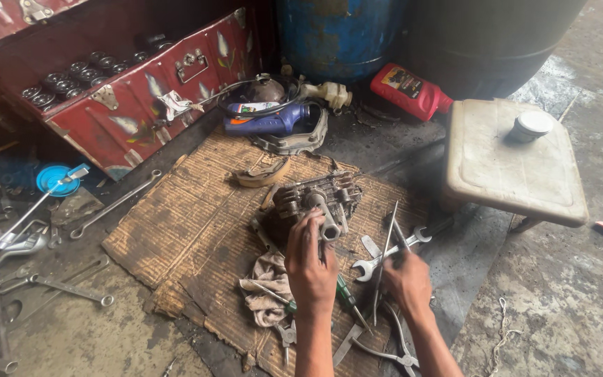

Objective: The person disassembles an engine cylinder head by removing various internal components and bolts using a screwdriver and a socket wrench.

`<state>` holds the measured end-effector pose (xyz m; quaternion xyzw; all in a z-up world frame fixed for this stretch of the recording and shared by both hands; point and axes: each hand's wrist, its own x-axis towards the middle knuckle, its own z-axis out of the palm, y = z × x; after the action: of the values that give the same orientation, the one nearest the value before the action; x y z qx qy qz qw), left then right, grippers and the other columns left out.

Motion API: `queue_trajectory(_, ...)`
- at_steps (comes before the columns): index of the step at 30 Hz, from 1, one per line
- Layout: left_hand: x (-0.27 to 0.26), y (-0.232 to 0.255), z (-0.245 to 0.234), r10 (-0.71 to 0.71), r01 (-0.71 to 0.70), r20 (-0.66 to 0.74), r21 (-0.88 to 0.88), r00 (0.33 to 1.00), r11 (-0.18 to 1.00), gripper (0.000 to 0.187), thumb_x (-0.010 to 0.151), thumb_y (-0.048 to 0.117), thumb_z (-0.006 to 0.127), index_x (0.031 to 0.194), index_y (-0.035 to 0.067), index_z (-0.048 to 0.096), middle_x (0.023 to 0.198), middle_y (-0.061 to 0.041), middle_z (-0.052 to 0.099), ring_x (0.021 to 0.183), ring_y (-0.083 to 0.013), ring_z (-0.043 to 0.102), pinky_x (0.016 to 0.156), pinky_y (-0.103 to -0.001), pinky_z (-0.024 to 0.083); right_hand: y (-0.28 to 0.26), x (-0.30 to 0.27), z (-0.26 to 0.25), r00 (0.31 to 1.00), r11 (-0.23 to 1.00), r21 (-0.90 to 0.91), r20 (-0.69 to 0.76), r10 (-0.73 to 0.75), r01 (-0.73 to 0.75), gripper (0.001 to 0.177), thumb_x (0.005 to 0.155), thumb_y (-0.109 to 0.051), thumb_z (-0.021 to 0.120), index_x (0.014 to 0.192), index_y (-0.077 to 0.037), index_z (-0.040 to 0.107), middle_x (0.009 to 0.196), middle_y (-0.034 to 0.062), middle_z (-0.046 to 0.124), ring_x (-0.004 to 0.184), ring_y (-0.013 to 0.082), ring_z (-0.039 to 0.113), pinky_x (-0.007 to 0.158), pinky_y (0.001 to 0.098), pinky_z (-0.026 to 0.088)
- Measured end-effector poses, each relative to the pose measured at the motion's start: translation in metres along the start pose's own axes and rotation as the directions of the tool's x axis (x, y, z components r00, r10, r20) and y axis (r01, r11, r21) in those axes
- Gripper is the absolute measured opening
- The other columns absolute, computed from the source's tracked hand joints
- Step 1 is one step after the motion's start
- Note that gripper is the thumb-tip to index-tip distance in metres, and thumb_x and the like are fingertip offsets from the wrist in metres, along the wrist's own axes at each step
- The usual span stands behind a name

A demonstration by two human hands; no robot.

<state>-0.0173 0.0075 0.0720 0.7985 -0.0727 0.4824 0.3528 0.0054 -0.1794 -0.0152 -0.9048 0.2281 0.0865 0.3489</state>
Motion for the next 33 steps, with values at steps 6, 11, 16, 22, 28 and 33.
queue_trajectory(6, 0.005, 0.002, 0.004, 0.027, -0.027, -0.019, -0.028, 0.999, 0.999, 0.034, 0.094, -0.001, 0.069, 0.127, 0.000, 0.061, 0.124, -0.017, 0.067, 0.116, -0.0322, 0.070, 0.099, -0.040, 0.063, 0.037, 0.022, 0.008, 0.849, 0.938, -0.316, -0.449, -0.279, 0.141, 0.037, 0.082, -0.023, 0.068, 0.110, -0.001, 0.063, 0.107, 0.0241, 0.060, 0.103, 0.0427, 0.061, 0.078, 0.0570, 0.050)
queue_trajectory(11, 0.009, -0.001, 0.014, 0.047, -0.047, -0.006, 0.000, 0.999, 0.999, 0.034, 0.094, 0.000, 0.071, 0.127, 0.001, 0.065, 0.123, -0.016, 0.065, 0.108, -0.0276, 0.070, 0.087, -0.033, 0.060, 0.065, 0.050, 0.021, 0.895, 0.938, -0.302, -0.351, -0.276, 0.170, 0.034, 0.085, -0.024, 0.066, 0.109, 0.001, 0.066, 0.103, 0.0251, 0.068, 0.098, 0.0466, 0.065, 0.083, 0.0563, 0.052)
queue_trajectory(16, 0.008, -0.002, 0.010, 0.028, -0.028, 0.018, 0.016, 0.999, 0.999, 0.032, 0.095, 0.015, 0.076, 0.122, 0.002, 0.066, 0.116, -0.016, 0.065, 0.102, -0.0276, 0.069, 0.080, -0.033, 0.065, 0.063, 0.054, 0.001, 0.955, 0.994, 0.092, -0.287, 0.079, -0.055, 0.036, 0.099, -0.028, 0.060, 0.107, 0.004, 0.074, 0.097, 0.0325, 0.071, 0.095, 0.0486, 0.070, 0.086, 0.0542, 0.053)
queue_trajectory(22, 0.019, -0.027, 0.033, 0.140, -0.139, 0.042, -0.027, 0.989, 0.990, 0.036, 0.109, 0.034, 0.057, 0.125, 0.002, 0.060, 0.115, -0.014, 0.070, 0.109, -0.0337, 0.069, 0.091, -0.046, 0.063, 0.017, 0.014, -0.031, 0.877, 0.924, 0.363, -0.475, 0.075, 0.118, 0.043, 0.097, -0.036, 0.067, 0.107, 0.006, 0.068, 0.095, 0.0275, 0.072, 0.092, 0.0416, 0.071, 0.083, 0.0493, 0.052)
queue_trajectory(28, 0.037, -0.037, 0.028, -0.213, 0.218, 0.249, 0.010, 0.945, 0.976, 0.042, 0.101, 0.043, 0.060, 0.111, 0.002, 0.065, 0.094, -0.013, 0.068, 0.082, -0.0274, 0.071, 0.066, -0.037, 0.062, -0.036, -0.003, -0.095, 0.723, 0.888, 0.038, -0.596, -0.349, 0.459, 0.032, 0.094, -0.025, 0.074, 0.112, 0.001, 0.069, 0.100, 0.0237, 0.074, 0.090, 0.0357, 0.071, 0.080, 0.0460, 0.054)
queue_trajectory(33, 0.035, -0.039, 0.020, -0.099, 0.125, 0.206, -0.117, 0.974, 0.985, 0.037, 0.098, 0.033, 0.069, 0.117, 0.001, 0.068, 0.099, -0.014, 0.069, 0.085, -0.0248, 0.074, 0.064, -0.032, 0.063, -0.095, -0.030, -0.118, 0.735, 0.798, 0.118, -0.484, -0.474, 0.592, 0.026, 0.092, -0.020, 0.071, 0.114, -0.006, 0.070, 0.089, 0.0183, 0.075, 0.080, 0.0278, 0.075, 0.074, 0.0398, 0.057)
